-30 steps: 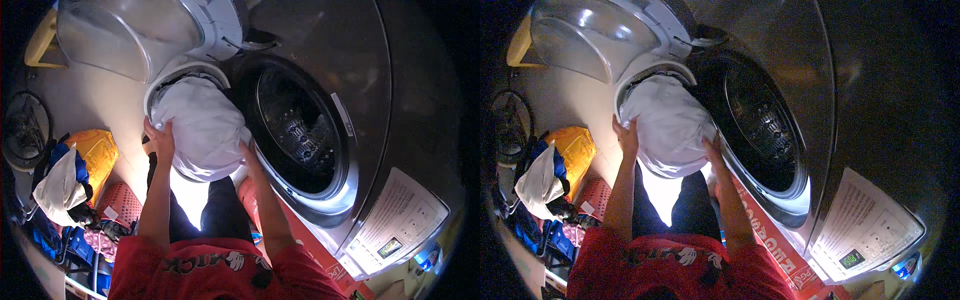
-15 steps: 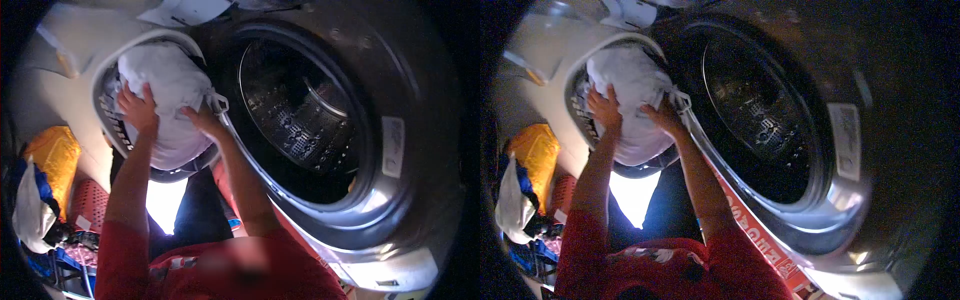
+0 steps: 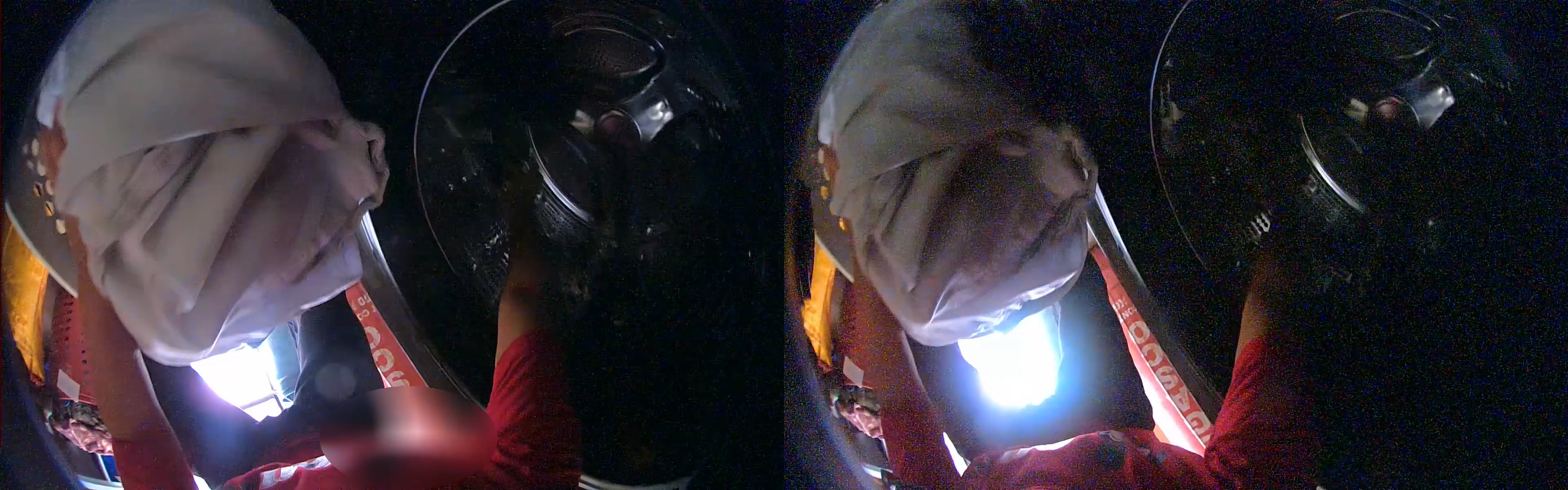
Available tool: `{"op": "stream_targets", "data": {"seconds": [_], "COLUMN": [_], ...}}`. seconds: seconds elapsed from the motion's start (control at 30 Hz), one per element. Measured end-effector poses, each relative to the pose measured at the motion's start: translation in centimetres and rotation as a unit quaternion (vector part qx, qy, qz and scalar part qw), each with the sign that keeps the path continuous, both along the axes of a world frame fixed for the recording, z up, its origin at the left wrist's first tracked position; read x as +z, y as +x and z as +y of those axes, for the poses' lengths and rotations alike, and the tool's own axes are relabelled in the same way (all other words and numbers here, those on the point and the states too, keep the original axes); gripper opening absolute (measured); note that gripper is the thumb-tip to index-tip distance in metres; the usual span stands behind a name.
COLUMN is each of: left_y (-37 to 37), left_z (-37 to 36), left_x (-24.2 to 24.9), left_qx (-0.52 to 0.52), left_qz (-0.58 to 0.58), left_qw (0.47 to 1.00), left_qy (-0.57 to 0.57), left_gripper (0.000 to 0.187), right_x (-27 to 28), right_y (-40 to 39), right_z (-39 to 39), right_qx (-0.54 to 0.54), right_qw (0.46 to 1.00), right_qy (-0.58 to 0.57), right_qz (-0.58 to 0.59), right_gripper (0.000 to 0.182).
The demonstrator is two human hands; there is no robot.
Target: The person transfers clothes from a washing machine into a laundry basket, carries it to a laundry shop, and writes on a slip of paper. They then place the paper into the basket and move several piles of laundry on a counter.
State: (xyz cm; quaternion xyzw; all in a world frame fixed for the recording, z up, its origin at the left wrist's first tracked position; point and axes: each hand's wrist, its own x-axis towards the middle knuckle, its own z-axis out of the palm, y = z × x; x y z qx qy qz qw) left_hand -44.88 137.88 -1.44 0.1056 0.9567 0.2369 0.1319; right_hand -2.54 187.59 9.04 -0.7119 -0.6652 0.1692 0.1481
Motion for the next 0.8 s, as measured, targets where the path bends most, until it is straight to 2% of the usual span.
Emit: {"op": "stream_targets", "data": {"seconds": [0.13, 0.3, 0.4, 0.57, 0.8], "left_y": [0.9, 1.4, 1.7, 2.5, 2.3], "left_z": [0.5, 0.8, 0.6, 1.2, 1.7], "left_x": [1.1, 1.3, 1.7, 1.6, 1.8], "left_qx": [0.004, 0.004, 0.008, 0.010, 0.011], "left_qz": [0.013, 0.015, 0.016, 0.007, 0.022], "left_qw": [1.000, 1.000, 1.000, 1.000, 0.999], "left_qy": [0.012, 0.014, 0.015, 0.019, 0.026], "left_gripper": [0.047, 0.047, 0.048, 0.048, 0.048], "right_x": [-2.1, -3.9, -3.5, -2.8, -5.4], "right_y": [1.2, 1.8, 0.7, -2.1, -7.7], "right_z": [2.3, 1.9, 0.9, 3.6, 4.9], "right_qx": [-0.008, -0.011, 0.000, 0.031, 0.049], "right_qw": [0.997, 0.996, 0.997, 0.997, 0.989], "right_qy": [-0.065, -0.068, -0.058, -0.053, -0.106], "right_qz": [0.029, 0.050, 0.052, 0.050, 0.085], "right_gripper": [0.036, 0.038, 0.040, 0.043, 0.048]}}
